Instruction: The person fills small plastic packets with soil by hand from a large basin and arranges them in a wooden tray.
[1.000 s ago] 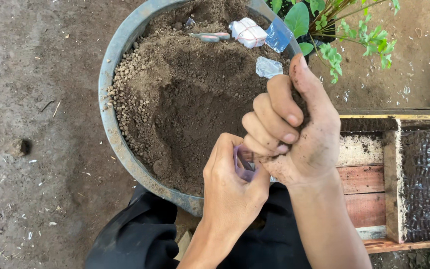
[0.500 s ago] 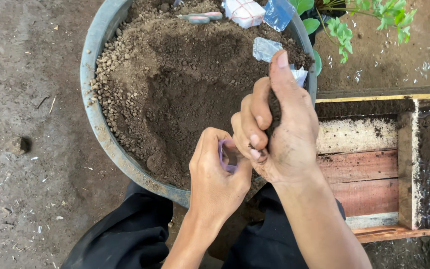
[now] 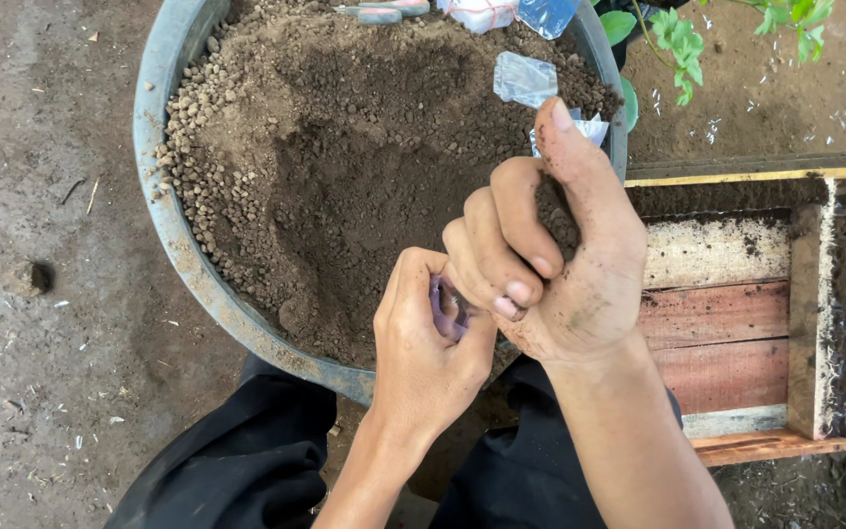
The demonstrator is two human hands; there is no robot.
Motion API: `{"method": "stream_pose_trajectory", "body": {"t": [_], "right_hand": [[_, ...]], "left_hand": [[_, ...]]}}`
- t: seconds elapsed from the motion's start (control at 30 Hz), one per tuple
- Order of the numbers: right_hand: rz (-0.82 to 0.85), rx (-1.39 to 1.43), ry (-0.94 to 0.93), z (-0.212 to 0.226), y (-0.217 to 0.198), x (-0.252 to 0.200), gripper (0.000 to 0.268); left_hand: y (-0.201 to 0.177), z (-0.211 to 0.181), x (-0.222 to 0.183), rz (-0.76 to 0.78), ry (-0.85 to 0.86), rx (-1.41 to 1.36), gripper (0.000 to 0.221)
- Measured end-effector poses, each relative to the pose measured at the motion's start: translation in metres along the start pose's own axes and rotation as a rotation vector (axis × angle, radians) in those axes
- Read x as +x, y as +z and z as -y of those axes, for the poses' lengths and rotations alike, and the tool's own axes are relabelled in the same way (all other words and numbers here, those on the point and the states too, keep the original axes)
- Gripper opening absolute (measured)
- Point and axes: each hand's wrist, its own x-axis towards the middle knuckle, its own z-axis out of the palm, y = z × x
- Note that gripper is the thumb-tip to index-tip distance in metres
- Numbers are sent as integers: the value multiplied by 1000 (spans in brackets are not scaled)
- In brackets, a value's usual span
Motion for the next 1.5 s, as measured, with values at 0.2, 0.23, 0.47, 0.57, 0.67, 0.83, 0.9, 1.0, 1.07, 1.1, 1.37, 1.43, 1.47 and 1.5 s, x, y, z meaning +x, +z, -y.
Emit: {"method": "stream_pose_trajectory", "body": {"t": [0.2, 0.23, 0.47, 0.57, 0.67, 0.83, 0.9, 1.0, 1.07, 1.1, 1.37, 1.43, 1.47, 1.5], "right_hand": [[-20, -14, 6, 3, -2, -1, 50], [-21, -13, 6, 2, -2, -1, 50], [-125, -115, -112, -2, -2, -1, 56], [-152, -87, -96, -2, -4, 0, 57], [-113, -31, -56, -2, -7, 1, 57], [-13, 44, -12, 2, -11, 2, 56], [87, 69, 5, 4, -13, 2, 53], [66, 72, -33, 3, -13, 2, 49], [90, 70, -43, 3, -15, 1, 46], [115, 67, -56, 3, -16, 1, 42], [21, 95, -30, 12, -21, 1, 43], [-4, 86, -31, 14, -23, 2, 43], [-12, 79, -32, 14, -24, 2, 43], [-21, 70, -30, 14, -25, 1, 42]], "left_hand": [[3, -4, 0, 2, -94, -143, 22], [3, -4, 0, 3, -95, -142, 22], [6, 0, -1, 33, -105, -99, 18], [6, -2, -1, 40, -107, -135, 19], [5, -3, -1, 32, -86, -111, 15], [5, -5, 1, -2, -101, -142, 17], [5, -4, 1, 2, -96, -98, 11], [4, 3, 1, 17, 104, 57, 12], [2, 10, 4, 14, 343, 233, 8], [1, 13, 6, 17, 585, 409, 9], [-4, -2, 10, -123, -17, -283, 20], [-4, -6, 8, -145, -7, -286, 22], [-3, -8, 7, -90, 15, -180, 19], [-2, -9, 5, -36, 33, -76, 17]]}}
